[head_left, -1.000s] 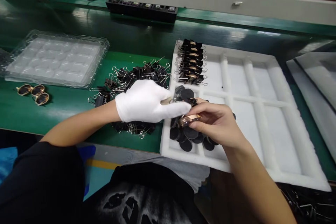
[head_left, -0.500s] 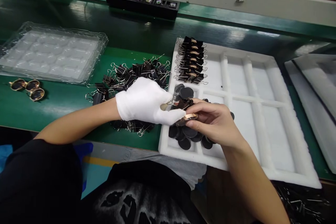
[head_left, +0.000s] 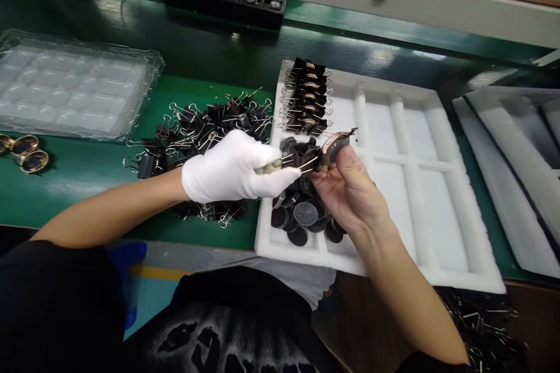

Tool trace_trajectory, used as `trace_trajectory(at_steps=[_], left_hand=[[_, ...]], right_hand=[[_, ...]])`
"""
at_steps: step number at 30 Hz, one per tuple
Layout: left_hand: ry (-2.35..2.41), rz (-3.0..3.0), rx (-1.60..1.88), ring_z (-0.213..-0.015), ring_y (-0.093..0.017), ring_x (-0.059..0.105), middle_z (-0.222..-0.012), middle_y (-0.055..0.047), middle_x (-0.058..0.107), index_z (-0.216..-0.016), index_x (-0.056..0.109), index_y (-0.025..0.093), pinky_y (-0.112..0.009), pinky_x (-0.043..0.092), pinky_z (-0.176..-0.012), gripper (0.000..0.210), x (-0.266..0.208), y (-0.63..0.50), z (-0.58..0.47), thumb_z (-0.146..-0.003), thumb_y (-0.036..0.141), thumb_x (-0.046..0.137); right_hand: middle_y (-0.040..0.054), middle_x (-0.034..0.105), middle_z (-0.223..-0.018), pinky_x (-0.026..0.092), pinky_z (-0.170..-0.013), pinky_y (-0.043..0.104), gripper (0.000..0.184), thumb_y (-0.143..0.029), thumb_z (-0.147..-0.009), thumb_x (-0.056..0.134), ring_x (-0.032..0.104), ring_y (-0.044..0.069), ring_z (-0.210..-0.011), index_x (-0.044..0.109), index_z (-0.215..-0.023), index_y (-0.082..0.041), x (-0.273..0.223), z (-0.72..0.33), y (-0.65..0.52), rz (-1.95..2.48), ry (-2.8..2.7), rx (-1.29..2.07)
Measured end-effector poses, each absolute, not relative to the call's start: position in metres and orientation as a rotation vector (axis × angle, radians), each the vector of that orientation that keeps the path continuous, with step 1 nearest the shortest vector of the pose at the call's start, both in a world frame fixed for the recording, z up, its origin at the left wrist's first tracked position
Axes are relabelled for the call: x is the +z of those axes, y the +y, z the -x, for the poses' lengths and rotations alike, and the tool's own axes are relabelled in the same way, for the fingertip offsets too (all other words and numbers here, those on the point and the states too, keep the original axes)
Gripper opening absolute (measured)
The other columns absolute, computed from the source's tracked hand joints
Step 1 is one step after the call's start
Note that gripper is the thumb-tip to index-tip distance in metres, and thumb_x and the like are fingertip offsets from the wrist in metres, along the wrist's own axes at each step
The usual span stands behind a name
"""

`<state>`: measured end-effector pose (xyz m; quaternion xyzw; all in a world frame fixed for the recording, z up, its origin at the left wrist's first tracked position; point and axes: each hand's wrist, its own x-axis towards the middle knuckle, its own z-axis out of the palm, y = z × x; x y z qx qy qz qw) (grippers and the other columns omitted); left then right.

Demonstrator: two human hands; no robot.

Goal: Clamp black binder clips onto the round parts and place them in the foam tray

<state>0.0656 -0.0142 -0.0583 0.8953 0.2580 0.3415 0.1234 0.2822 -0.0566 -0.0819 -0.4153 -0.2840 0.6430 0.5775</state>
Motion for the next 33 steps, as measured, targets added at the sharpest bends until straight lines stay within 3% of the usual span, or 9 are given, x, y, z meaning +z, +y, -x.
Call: trace_trajectory(at_steps=[9,16,23,26,29,33], left_hand=[[0.672,-2.721,1.064,-0.042,-0.005,0.032,-0.047,0.009,0.036,-0.055,0.039,0.02,-0.023,0.023,-0.045,0.051,-0.067,-0.016,-0.073,-0.098,0.037,0.061],[0.734,-2.706,1.014,-0.042,-0.006,0.039,-0.046,0.006,0.044,-0.055,0.042,0.02,-0.024,0.026,-0.047,0.054,-0.07,-0.018,-0.074,-0.1,0.042,0.06],[0.937,-2.759,0.425,-0.045,-0.012,0.042,-0.05,0.002,0.05,-0.064,0.058,0.02,-0.029,0.025,-0.052,0.054,-0.048,-0.015,-0.066,-0.103,0.056,0.045],[1.137,-2.744,0.217,-0.045,-0.013,0.044,-0.051,0.002,0.05,-0.069,0.065,0.022,-0.029,0.027,-0.055,0.056,-0.026,0.0,-0.042,-0.103,0.059,0.042],[1.432,-2.744,0.177,-0.049,-0.016,0.052,-0.049,0.002,0.048,-0.072,0.071,0.023,-0.031,0.036,-0.062,0.051,-0.016,0.019,-0.016,-0.099,0.06,0.047],[1.674,-2.75,0.184,-0.072,-0.023,0.067,-0.063,-0.002,0.063,-0.098,0.077,0.025,-0.036,0.045,-0.075,0.042,-0.028,0.035,-0.004,-0.099,0.056,0.05]], right_hand=[[-0.0046,0.076,-0.099,0.06,-0.075,0.025,0.031,-0.054,-0.075,0.093,0.068,0.013,-0.089,0.077,-0.092,-0.033,-0.09,-0.276,-0.064,0.958,-0.768,1.362],[-0.0048,0.077,-0.098,0.06,-0.075,0.024,0.032,-0.054,-0.076,0.093,0.068,0.012,-0.083,0.077,-0.092,-0.032,-0.094,-0.272,-0.065,0.967,-0.808,1.289],[-0.0027,0.078,-0.103,0.065,-0.089,0.032,0.032,-0.051,-0.074,0.094,0.073,0.017,-0.097,0.078,-0.094,-0.031,-0.087,-0.275,-0.064,0.959,-0.751,1.313],[-0.0012,0.076,-0.099,0.066,-0.085,0.034,0.031,-0.053,-0.074,0.093,0.074,0.019,-0.099,0.078,-0.091,-0.031,-0.08,-0.284,-0.064,0.949,-0.681,1.329],[-0.0035,0.072,-0.092,0.064,-0.077,0.028,0.022,-0.053,-0.082,0.087,0.072,0.015,-0.093,0.077,-0.088,-0.034,-0.075,-0.292,-0.063,0.884,-0.652,1.356],[-0.0046,0.069,-0.092,0.06,-0.073,0.026,0.02,-0.056,-0.088,0.08,0.069,0.013,-0.088,0.076,-0.086,-0.037,-0.077,-0.295,-0.062,0.871,-0.725,1.378]])
